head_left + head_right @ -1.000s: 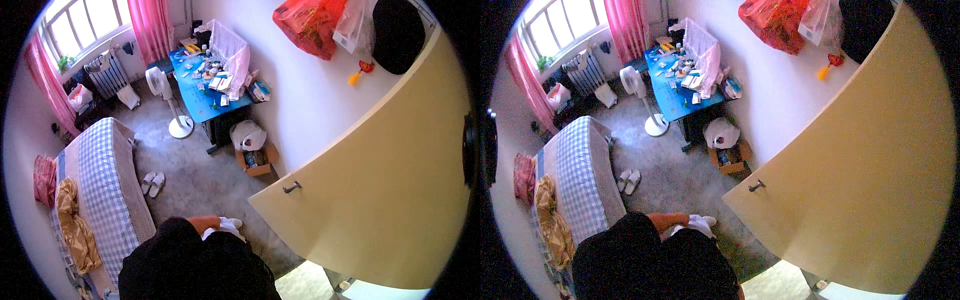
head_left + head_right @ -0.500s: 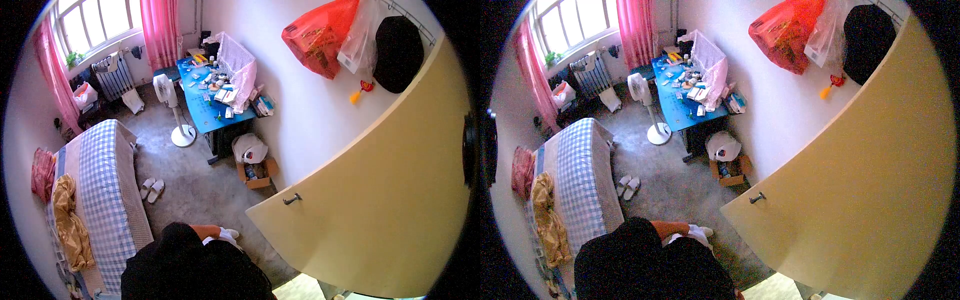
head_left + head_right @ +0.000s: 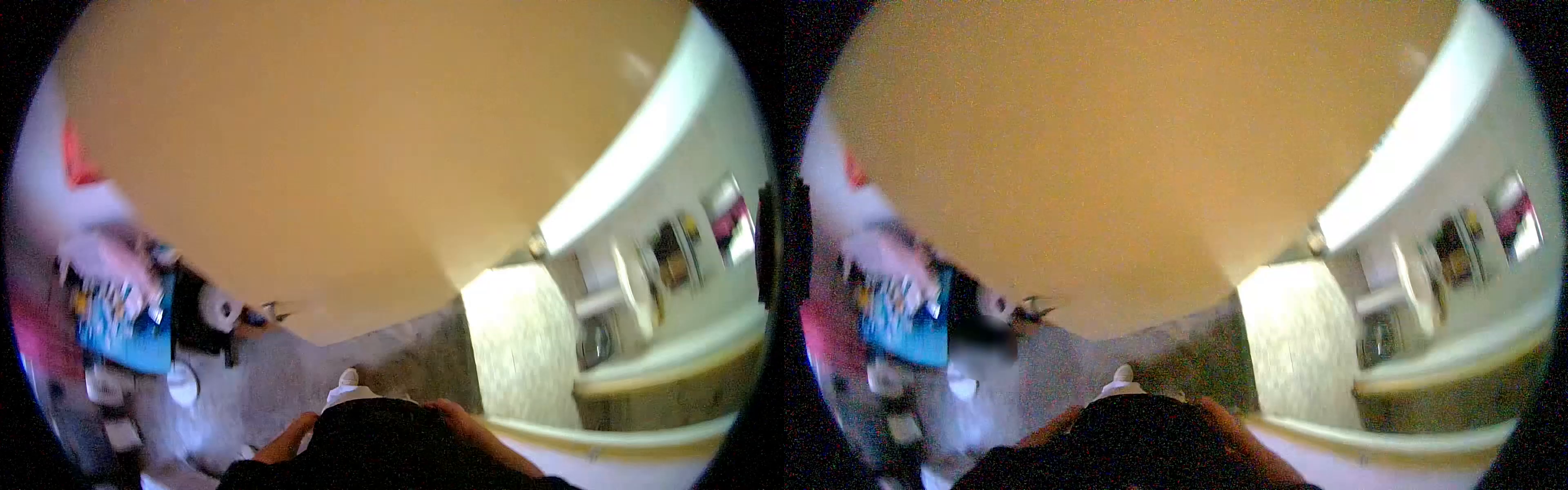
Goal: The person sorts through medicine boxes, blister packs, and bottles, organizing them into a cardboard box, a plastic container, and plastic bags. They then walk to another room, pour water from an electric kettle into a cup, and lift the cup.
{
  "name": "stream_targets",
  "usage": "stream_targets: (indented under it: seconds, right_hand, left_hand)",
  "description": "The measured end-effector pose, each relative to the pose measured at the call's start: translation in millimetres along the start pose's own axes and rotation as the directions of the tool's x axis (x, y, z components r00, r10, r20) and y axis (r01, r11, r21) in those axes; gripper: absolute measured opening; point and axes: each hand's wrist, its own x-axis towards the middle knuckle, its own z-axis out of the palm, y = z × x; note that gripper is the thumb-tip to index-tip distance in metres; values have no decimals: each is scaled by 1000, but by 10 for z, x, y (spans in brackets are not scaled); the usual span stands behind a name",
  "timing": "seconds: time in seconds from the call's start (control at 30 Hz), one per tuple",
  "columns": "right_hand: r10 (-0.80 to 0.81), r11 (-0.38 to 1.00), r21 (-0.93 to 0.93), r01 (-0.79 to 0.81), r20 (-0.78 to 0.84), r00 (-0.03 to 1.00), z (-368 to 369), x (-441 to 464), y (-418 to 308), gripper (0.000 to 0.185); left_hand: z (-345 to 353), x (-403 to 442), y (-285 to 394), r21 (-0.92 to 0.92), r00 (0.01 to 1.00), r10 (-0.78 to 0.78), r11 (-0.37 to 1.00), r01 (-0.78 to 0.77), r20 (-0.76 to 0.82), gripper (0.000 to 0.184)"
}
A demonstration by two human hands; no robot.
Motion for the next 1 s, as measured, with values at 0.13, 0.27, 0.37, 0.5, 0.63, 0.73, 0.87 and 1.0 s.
stream_targets:
  seconds: [0.13,0.27,0.37,0.5,0.63,0.73,0.87,1.0]
  right_hand:
    - [254,873,379,-306,181,950,-167,-36,-1098,43]
    - [422,753,452,-478,226,878,-268,-228,-1432,48]
    - [440,724,517,-456,163,883,-12,-432,-1341,48]
    - [347,841,479,-251,-121,930,580,-678,-625,41]
    - [603,690,655,-307,-287,744,631,-784,-546,30]
    - [731,585,775,-238,-377,568,776,-937,112,29]
    - [824,564,702,-434,-446,350,1100,-1320,1439,45]
    - [662,731,477,-488,-669,337,690,-1739,1518,50]
  left_hand:
    - [-387,245,3,131,992,25,990,-42,127,28]
    - [-592,671,161,309,963,80,937,-161,259,28]
    - [-969,889,374,302,947,92,934,-189,308,25]
    - [-1264,1148,848,308,920,100,924,-228,380,23]
    - [-1353,1390,1281,52,934,-3,999,-16,358,21]
    - [-1360,1228,1792,95,937,89,987,-128,338,21]
    - [-1016,1246,2505,392,940,64,898,-200,334,25]
    - [-598,1463,3154,531,941,77,809,-252,329,29]
